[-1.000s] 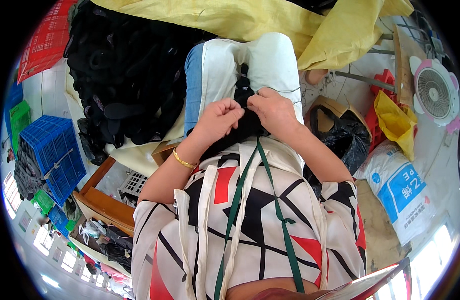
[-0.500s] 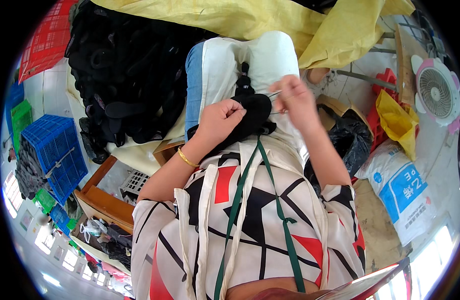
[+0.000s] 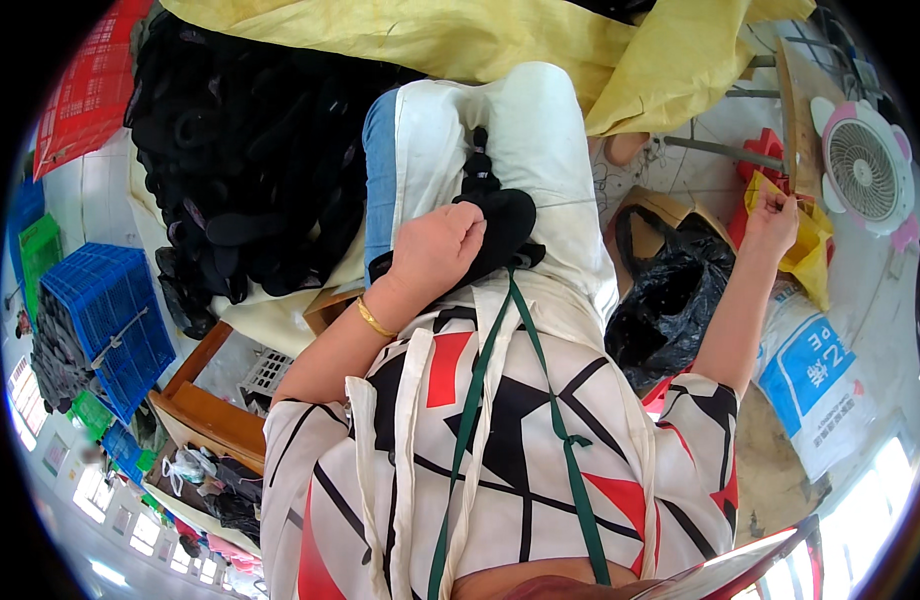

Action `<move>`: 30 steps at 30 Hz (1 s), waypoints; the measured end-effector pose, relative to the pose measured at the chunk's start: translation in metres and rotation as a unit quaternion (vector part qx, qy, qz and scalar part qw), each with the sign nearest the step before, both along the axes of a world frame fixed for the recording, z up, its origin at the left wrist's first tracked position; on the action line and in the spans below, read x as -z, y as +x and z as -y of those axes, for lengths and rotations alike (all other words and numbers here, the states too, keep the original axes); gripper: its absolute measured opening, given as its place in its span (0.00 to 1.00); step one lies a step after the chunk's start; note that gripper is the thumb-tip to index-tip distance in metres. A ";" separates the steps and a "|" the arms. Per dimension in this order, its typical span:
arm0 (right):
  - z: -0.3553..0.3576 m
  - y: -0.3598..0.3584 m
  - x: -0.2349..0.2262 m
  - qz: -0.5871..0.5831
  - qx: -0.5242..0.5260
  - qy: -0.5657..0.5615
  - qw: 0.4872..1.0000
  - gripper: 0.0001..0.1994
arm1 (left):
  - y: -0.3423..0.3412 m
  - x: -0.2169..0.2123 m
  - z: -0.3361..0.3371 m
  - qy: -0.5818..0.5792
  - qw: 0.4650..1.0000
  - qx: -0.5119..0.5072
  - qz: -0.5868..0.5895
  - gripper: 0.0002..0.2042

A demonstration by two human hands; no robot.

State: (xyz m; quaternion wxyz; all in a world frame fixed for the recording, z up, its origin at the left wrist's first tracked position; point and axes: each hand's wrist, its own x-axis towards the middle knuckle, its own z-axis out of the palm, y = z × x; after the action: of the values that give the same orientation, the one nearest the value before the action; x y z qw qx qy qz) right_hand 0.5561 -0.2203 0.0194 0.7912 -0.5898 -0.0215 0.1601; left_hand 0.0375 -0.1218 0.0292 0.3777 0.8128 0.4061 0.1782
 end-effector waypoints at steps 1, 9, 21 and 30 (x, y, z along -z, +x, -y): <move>-0.002 -0.004 -0.001 0.006 -0.006 -0.001 1.000 0.06 | 0.001 0.000 0.000 0.029 1.000 0.006 -0.006 0.02; -0.012 0.012 -0.035 -0.015 -0.039 0.057 0.998 0.07 | 0.004 0.012 -0.014 0.136 0.988 0.061 -0.052 0.04; -0.050 0.044 -0.173 0.353 0.007 -0.021 0.935 0.04 | 0.014 0.007 -0.021 0.154 0.984 0.070 -0.059 0.02; -0.088 -0.242 -0.039 0.631 -0.592 -0.209 0.455 0.11 | -0.001 0.043 -0.031 -0.314 0.944 -0.093 0.036 0.08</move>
State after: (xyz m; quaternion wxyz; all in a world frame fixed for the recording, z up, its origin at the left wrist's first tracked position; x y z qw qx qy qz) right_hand 0.3137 -0.1323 0.0582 0.1284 -0.5218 -0.8253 0.1737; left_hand 0.0367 -0.0910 -0.0141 0.6099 0.6049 0.5010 0.1050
